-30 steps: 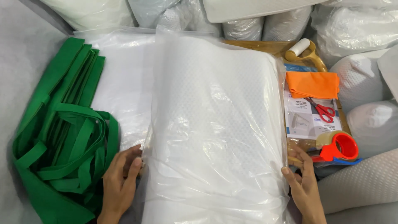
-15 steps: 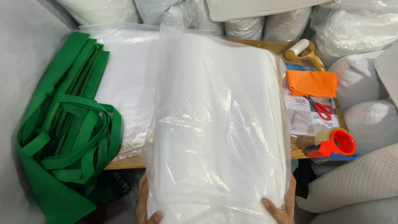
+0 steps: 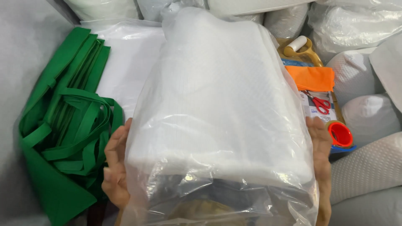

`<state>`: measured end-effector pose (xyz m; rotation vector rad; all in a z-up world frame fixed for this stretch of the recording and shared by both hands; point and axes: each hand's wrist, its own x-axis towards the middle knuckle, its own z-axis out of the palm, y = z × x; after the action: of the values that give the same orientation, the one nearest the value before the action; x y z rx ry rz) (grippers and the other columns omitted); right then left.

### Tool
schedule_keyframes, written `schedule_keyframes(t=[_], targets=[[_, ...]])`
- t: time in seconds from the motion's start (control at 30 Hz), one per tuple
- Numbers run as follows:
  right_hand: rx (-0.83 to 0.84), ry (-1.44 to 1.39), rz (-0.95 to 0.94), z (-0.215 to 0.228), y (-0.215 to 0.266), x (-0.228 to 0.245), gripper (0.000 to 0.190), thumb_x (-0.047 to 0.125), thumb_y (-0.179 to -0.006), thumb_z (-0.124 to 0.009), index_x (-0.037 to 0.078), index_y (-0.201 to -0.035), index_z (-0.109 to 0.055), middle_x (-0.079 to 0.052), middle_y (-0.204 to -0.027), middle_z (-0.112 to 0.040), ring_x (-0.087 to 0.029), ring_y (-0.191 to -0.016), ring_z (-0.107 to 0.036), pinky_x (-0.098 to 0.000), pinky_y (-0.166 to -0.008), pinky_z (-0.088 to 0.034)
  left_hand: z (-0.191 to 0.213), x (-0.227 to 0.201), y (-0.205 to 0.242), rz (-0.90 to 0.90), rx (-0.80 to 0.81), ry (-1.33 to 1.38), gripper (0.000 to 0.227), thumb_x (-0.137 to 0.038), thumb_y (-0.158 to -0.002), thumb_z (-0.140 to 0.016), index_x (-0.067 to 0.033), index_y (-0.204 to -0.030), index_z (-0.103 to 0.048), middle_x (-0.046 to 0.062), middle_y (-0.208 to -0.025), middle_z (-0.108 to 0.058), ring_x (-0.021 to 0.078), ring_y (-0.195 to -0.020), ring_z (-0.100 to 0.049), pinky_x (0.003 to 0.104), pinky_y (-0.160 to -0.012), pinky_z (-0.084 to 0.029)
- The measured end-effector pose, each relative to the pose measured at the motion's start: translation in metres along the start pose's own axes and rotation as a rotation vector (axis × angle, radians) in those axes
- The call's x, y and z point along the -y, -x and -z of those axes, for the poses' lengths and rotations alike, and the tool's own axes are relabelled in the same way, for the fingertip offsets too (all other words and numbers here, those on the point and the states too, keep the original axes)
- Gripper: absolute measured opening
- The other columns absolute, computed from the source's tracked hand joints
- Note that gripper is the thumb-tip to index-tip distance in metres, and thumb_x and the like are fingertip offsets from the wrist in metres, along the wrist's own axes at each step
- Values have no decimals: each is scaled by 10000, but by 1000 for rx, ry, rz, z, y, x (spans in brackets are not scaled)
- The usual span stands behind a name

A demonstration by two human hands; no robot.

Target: Cleaning a foam pillow with a cloth and then placing it into a plastic protective bag.

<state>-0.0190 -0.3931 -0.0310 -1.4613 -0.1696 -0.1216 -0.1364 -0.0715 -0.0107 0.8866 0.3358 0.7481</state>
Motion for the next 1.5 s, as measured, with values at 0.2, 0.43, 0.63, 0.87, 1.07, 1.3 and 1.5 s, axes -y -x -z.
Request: schedule_keyframes(t=[0.2,0.43,0.63,0.87,1.07,1.3,1.5], targets=[[95,165,261,46,40,-16,514,79,-996,-436,38,-1494,-317,-240,-1746,-170,-322,-1635,-199,-468,-1387,-176,88,37,42,-155,139,-193,633,-371,-912,-562,21,-1404,-499,232,-1611,-429,336,-1498,-419,476,-1243,-338],[119,278,-38,-1,68,-29,1253,403,-557,-769,15,-1592,-181,-168,-1638,-259,-264,-1465,-360,-426,-1195,-324,97,61,30,-241,262,-539,532,-343,-937,-626,-23,-1358,-573,240,-1582,-474,349,-1529,-429,499,-1280,-319],[83,543,-109,6,79,-42,1061,244,-628,-757,111,-1574,-295,-136,-1603,-305,-268,-1442,-345,-426,-1190,-305,163,110,40,-502,465,-856,658,-374,-963,-640,-7,-1480,-465,328,-1605,-390,417,-1501,-446,458,-1238,-373],[9,438,279,6,60,-59,851,190,-766,-811,-6,-1503,-435,-175,-1585,-411,-290,-1433,-438,-444,-1195,-401,112,113,32,-621,308,-792,333,-71,-911,-763,18,-1213,-656,291,-1466,-551,386,-1357,-601,413,-1153,-512],[-136,550,582,7,31,-68,854,71,-712,-972,-143,-1388,-496,-314,-1379,-525,-404,-1233,-583,-558,-1160,-416,73,105,19,-532,223,-652,331,-103,-1085,-476,87,-1333,-586,262,-1430,-571,377,-1311,-595,438,-1113,-510],[-25,451,331,4,56,-87,929,34,-892,-919,92,-1611,-334,-159,-1568,-379,-262,-1377,-451,-474,-1219,-395,89,92,29,-612,350,-808,370,-117,-1027,-689,51,-1350,-618,302,-1515,-489,442,-1384,-534,470,-1091,-502],[-131,283,184,23,111,-88,746,348,-903,-701,53,-1485,-338,-73,-1541,-292,-213,-1415,-379,-398,-1151,-398,126,91,63,-444,200,-660,456,-322,-1084,-480,-45,-1440,-412,176,-1420,-452,323,-1252,-547,406,-878,-627]])
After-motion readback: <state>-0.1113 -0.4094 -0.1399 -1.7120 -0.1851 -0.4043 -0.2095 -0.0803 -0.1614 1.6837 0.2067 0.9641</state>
